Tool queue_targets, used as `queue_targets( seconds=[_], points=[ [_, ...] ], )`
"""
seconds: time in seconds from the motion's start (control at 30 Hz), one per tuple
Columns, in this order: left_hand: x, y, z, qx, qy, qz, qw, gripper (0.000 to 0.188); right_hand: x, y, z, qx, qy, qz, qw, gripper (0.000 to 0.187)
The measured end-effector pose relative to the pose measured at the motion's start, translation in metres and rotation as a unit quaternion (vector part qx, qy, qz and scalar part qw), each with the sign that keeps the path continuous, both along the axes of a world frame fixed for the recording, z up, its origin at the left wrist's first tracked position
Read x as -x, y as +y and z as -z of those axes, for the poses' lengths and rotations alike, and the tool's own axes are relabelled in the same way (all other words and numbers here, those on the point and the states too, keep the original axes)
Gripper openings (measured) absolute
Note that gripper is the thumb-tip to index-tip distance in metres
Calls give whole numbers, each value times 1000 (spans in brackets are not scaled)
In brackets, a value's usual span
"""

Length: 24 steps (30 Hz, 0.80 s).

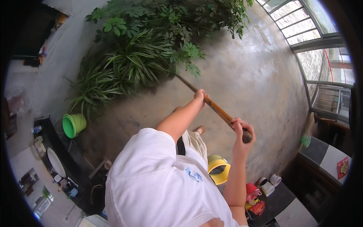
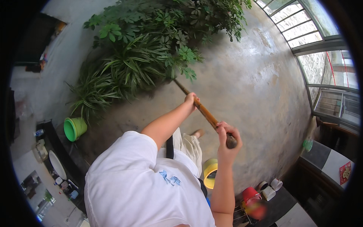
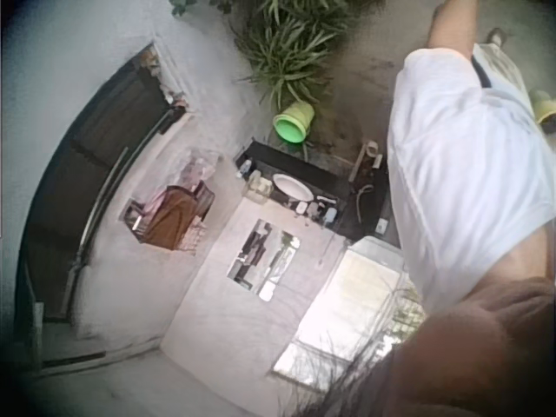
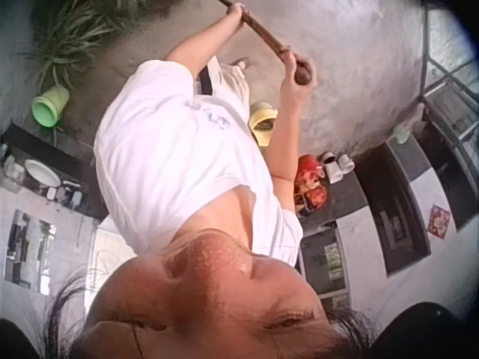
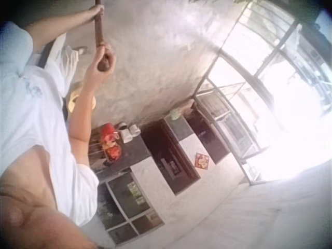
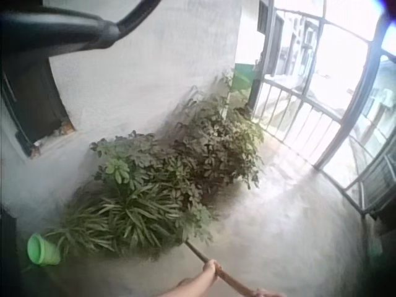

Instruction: The person mops a concrete floor in a utility area and a tiled bathroom using a traditional string mop. They move around various items like buckets and plants to clean the floor thoroughly.

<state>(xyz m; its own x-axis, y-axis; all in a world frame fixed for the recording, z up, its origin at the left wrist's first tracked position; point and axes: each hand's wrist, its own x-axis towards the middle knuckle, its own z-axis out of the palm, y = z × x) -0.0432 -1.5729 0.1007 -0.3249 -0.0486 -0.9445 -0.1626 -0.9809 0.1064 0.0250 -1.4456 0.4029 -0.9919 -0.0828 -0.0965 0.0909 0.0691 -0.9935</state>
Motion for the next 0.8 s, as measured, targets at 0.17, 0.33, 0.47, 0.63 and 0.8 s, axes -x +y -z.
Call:
queue_targets(
  seconds=[0.17, 0.33, 0.47, 0.63, 0.8],
  points=[
    [41, 34, 18, 55, 63, 218, 972, 10, 1, 23, 13, -67, 167, -116, 977, 11],
    [37, 83, 11, 81, 91, 308, 943, 10, 24, 65, 21, -142, 346, -216, 902, 13],
    [35, 106, 0, 33, 60, 233, 970, 7, 54, 109, 3, -136, 347, -219, 902, 8],
    [1, 87, -4, 76, 38, 214, 973, 8, 55, 116, 5, -96, 294, -222, 925, 2],
    [-72, 19, 10, 89, 20, 177, 980, 10, 33, 68, 19, -46, 249, -292, 923, 3]
  ],
)
